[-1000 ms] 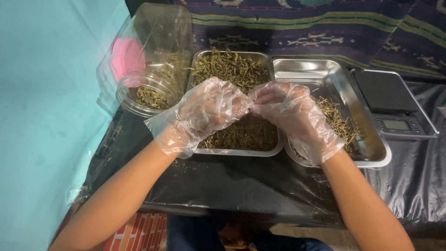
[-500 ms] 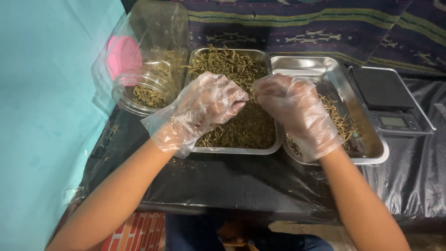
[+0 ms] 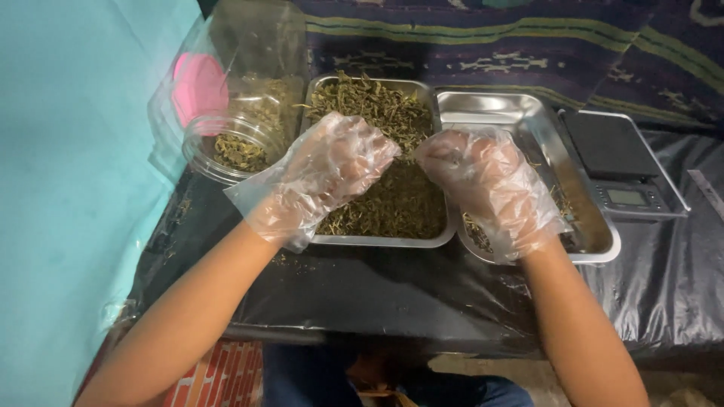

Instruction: Sorting dried tea leaves by hand to remove stems and separate different grades of leaves into different trays.

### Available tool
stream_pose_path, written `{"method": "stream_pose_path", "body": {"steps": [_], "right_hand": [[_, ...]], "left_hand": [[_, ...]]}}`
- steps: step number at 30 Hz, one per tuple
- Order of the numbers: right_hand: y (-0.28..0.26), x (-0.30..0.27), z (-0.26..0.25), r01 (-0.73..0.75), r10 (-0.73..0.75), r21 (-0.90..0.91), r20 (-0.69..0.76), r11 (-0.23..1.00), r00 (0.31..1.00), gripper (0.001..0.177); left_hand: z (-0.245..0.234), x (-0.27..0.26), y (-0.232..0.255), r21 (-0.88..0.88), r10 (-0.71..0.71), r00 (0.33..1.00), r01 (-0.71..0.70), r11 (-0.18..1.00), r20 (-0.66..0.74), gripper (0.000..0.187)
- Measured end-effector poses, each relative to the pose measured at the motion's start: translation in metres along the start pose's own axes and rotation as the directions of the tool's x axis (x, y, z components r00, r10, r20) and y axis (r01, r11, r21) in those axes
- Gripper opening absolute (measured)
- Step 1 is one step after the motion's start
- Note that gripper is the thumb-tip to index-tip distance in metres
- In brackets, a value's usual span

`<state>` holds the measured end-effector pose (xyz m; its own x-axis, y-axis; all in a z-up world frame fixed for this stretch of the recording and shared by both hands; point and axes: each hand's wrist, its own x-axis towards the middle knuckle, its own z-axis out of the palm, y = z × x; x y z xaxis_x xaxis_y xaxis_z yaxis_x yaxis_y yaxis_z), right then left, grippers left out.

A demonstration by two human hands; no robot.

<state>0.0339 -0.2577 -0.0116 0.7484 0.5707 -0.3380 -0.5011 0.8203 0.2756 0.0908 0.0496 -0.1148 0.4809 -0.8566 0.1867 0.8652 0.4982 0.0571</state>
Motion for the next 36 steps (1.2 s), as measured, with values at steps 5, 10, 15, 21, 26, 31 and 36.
{"method": "stream_pose_path", "body": {"steps": [5, 10, 15, 21, 26, 31, 36], "right_hand": [[0.063, -0.039, 0.036, -0.219, -0.300, -0.288, 0.280, -0.932, 0.912, 0.028], [0.033, -0.030, 0.032, 0.209, 0.060, -0.441, 0.327, -0.873, 0.943, 0.021], [0.036, -0.029, 0.023, 0.157, -0.074, -0.509, 0.404, -0.846, 0.912, 0.022], [0.015, -0.019, 0.014, 0.338, 0.044, -0.498, 0.511, -0.799, 0.859, 0.018], [-0.007, 0.002, -0.007, 0.640, 0.470, -0.191, 0.532, -0.744, 0.705, 0.007], [0.035, -0.010, 0.008, 0.191, 0.166, -0.093, 0.227, -0.977, 0.960, 0.024], [0.031, -0.014, 0.006, 0.215, 0.200, -0.008, 0.330, -0.977, 0.922, 0.022]], "left_hand": [[0.017, 0.010, -0.052, 0.111, 0.509, 0.830, -0.497, 0.861, -0.230, 0.049], [-0.001, 0.012, -0.030, 0.071, 0.414, 0.899, -0.408, 0.910, -0.141, 0.044], [-0.021, 0.014, -0.006, 0.035, 0.269, 0.963, -0.268, 0.963, -0.030, 0.038], [-0.032, 0.010, 0.012, 0.014, 0.073, 0.990, -0.075, 0.997, 0.124, 0.031], [0.021, -0.004, -0.021, 0.238, 0.110, 0.979, -0.149, 0.960, 0.171, 0.036], [-0.010, -0.002, -0.025, 0.167, 0.193, 0.948, -0.238, 0.957, 0.252, 0.040], [-0.007, 0.007, -0.037, -0.085, 0.372, 0.926, -0.365, 0.927, 0.072, 0.029]]}}
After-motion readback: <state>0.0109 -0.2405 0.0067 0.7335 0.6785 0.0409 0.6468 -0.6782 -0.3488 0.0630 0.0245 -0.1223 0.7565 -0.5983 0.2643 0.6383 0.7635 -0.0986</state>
